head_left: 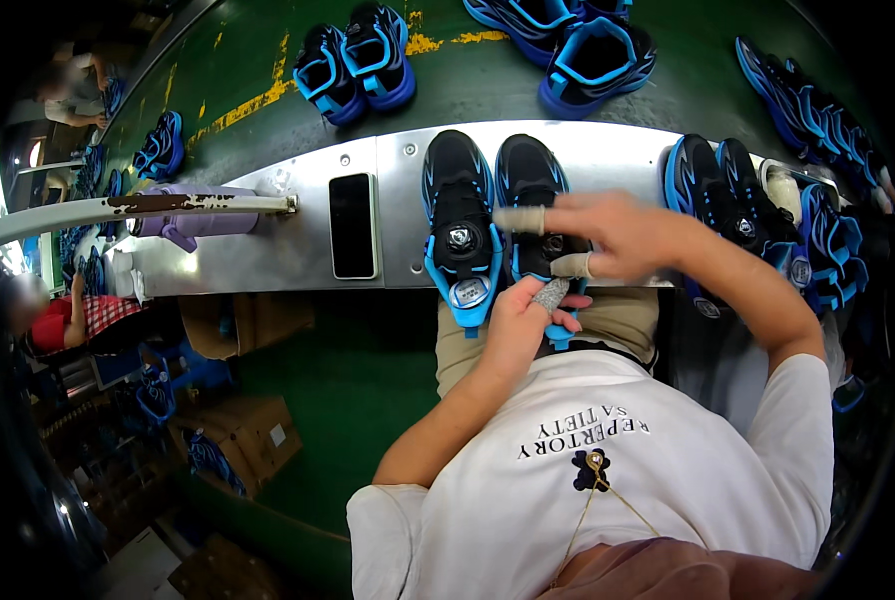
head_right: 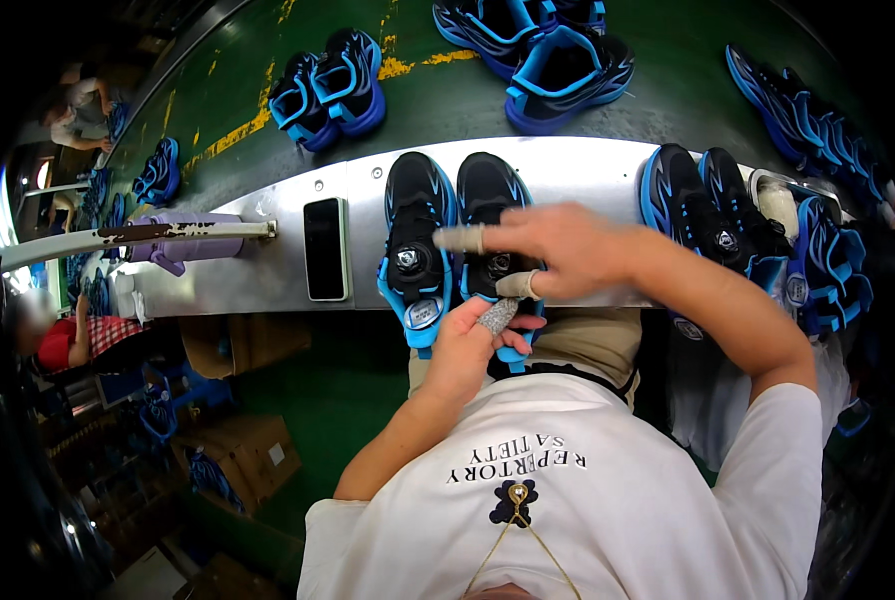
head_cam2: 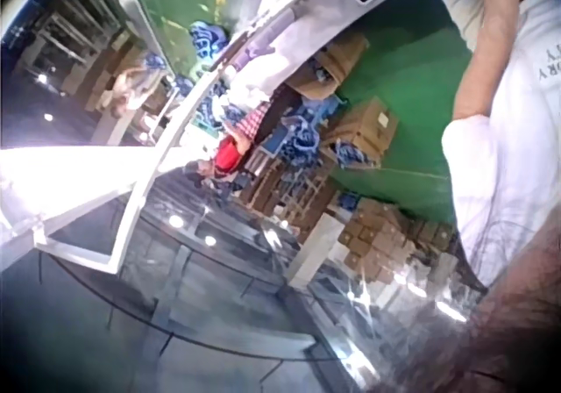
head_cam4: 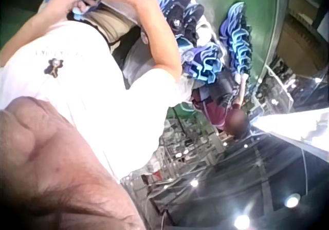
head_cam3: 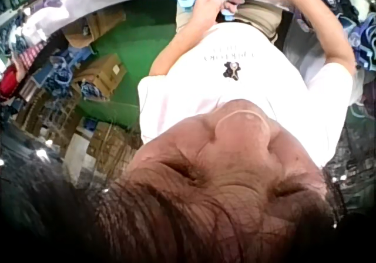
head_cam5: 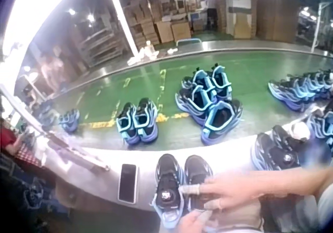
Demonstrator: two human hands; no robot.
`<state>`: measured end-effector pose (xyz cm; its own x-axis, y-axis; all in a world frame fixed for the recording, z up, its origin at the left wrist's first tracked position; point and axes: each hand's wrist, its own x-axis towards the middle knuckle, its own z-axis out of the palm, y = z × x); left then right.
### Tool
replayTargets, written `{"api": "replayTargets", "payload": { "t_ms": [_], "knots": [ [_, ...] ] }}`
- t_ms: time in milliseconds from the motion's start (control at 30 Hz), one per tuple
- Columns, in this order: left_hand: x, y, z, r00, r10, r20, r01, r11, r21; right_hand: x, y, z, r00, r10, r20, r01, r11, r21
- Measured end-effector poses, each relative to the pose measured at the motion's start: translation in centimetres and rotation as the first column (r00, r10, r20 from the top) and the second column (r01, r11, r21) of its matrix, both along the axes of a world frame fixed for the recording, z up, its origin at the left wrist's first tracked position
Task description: The person wipes the exterior surfaces of multiple black and blue athletic shoes using a cloth, then places each finished shoe onto a conveyor belt.
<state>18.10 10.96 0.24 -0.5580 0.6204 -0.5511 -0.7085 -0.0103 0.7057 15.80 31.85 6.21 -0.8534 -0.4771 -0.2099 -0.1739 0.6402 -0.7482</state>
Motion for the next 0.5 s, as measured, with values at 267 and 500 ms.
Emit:
{"api": "replayTargets", "payload": {
  "t_ms": [267, 500],
  "knots": [
    [-0.1, 0.3, 0.0, 0.997, -0.051, 0.059, 0.053, 0.998, -0.03, -1.1, -0.8, -2.6, 0.997, 0.071, -0.01, -0.071, 0.997, -0.013],
    [0.1, 0.8, -0.1, 0.999, -0.003, 0.051, 0.004, 1.0, -0.016, -0.8, -0.9, -2.7, 0.968, 0.142, -0.208, -0.122, 0.987, 0.109]
  ]
}}
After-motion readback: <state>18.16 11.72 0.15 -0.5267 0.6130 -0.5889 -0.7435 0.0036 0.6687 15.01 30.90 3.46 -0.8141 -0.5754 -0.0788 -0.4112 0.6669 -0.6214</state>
